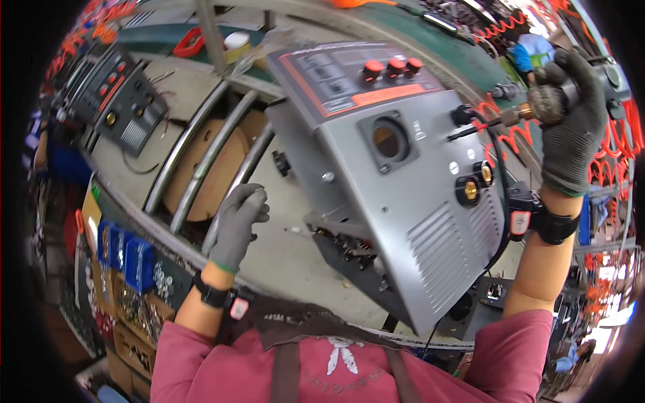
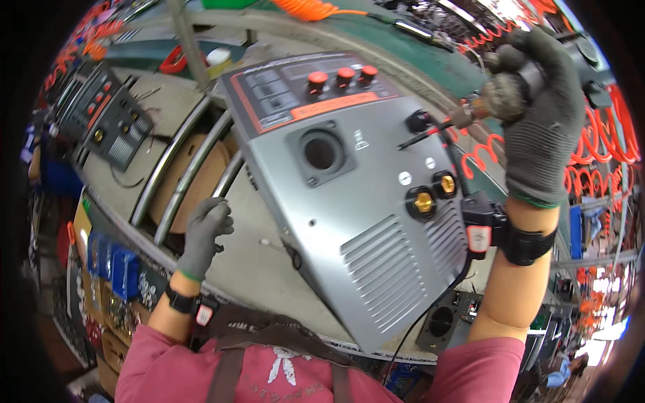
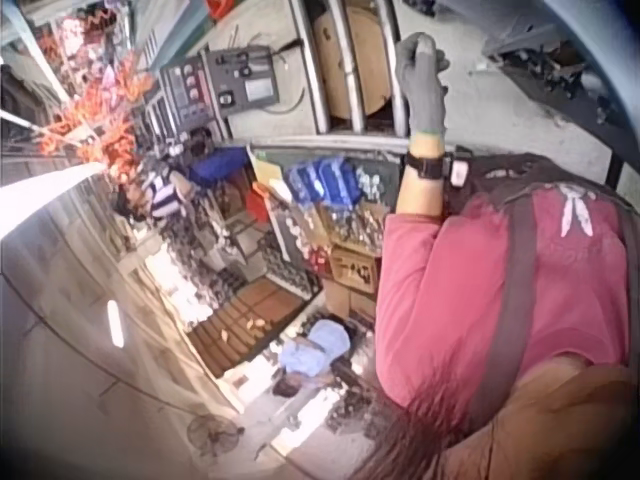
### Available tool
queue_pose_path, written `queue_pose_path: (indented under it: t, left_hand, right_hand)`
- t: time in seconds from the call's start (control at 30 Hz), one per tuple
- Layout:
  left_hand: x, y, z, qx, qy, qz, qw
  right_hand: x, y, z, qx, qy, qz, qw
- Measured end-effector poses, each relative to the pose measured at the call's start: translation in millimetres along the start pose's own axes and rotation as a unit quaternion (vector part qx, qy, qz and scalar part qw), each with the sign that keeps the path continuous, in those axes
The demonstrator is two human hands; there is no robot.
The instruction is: Assembling a welding machine on a production line using an air screwdriver and hammer
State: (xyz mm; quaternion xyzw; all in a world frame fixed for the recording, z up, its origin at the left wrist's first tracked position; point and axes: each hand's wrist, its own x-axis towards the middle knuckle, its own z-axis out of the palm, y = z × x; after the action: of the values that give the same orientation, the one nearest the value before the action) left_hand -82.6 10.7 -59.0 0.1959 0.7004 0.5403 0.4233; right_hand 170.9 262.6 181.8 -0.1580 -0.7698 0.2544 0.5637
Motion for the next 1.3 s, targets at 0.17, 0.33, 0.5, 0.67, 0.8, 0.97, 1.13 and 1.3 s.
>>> queue_pose_path:
  t: [0.17,0.33,0.5,0.67,0.8,0.97,1.13,1.3]
  left_hand:
    - [36.6,-168.6,-30.6,0.201,-0.059,0.088,0.974]
    - [41.8,-212.4,14.9,0.356,-0.097,0.06,0.928]
    - [61.8,-216.3,30.0,0.412,-0.07,0.036,0.908]
    - [82.5,-198.7,27.3,0.437,-0.068,-0.051,0.895]
    - [108.1,-224.8,24.4,0.355,-0.097,-0.107,0.923]
    - [93.1,-207.8,28.2,0.287,-0.109,-0.102,0.946]
    - [85.6,-198.4,29.9,0.539,-0.187,0.039,0.82]
    - [73.6,-181.5,33.1,0.613,-0.282,0.053,0.737]
  right_hand:
    - [8.0,-12.1,13.4,0.021,0.028,0.12,0.992]
    - [3.6,-11.6,3.5,-0.023,0.012,-0.012,1.0]
    - [5.3,-99.2,-33.7,0.186,0.135,0.054,0.972]
    - [-56.2,-146.4,-20.5,0.366,0.072,0.017,0.928]
    - [-98.8,-169.1,-8.0,0.41,0.093,-0.004,0.907]
    - [-123.7,-183.4,-1.5,0.428,0.163,-0.026,0.889]
    - [-142.4,-191.5,16.4,0.408,0.19,-0.062,0.891]
    - [-155.4,-198.2,35.5,0.355,0.204,-0.085,0.908]
